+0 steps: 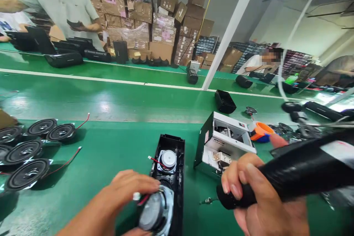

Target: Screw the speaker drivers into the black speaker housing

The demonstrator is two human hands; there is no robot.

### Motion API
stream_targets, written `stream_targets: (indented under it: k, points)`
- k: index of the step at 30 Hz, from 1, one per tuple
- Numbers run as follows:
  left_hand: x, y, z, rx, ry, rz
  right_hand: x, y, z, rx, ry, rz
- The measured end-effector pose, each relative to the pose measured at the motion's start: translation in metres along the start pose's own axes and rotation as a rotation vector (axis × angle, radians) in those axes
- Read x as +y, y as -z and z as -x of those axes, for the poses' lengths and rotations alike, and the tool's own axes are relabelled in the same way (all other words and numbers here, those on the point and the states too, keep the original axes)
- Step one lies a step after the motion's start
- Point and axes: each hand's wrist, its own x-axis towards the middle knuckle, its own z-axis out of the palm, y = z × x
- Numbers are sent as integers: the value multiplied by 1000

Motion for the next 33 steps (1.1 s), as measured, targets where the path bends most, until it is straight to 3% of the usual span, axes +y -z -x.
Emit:
stream_targets:
  k: [4,8,12,17,28,33]
  points:
    - [28,-6,-49,-160,85,-45,-4,-20,1,13,79,-44]
    - [32,-17,-70,-304,175,-138,10,-34,-1,-62,140,-91]
    - [24,-25,-74,-375,212,-221,28,-43,-1,-102,153,-77]
    - [18,-31,-75,-435,247,-227,46,-38,6,-198,85,-40]
    - [14,-36,-74,-460,231,-230,57,-36,10,-243,49,-29]
    - [5,-45,-64,-375,176,-204,59,-35,11,-241,17,-28]
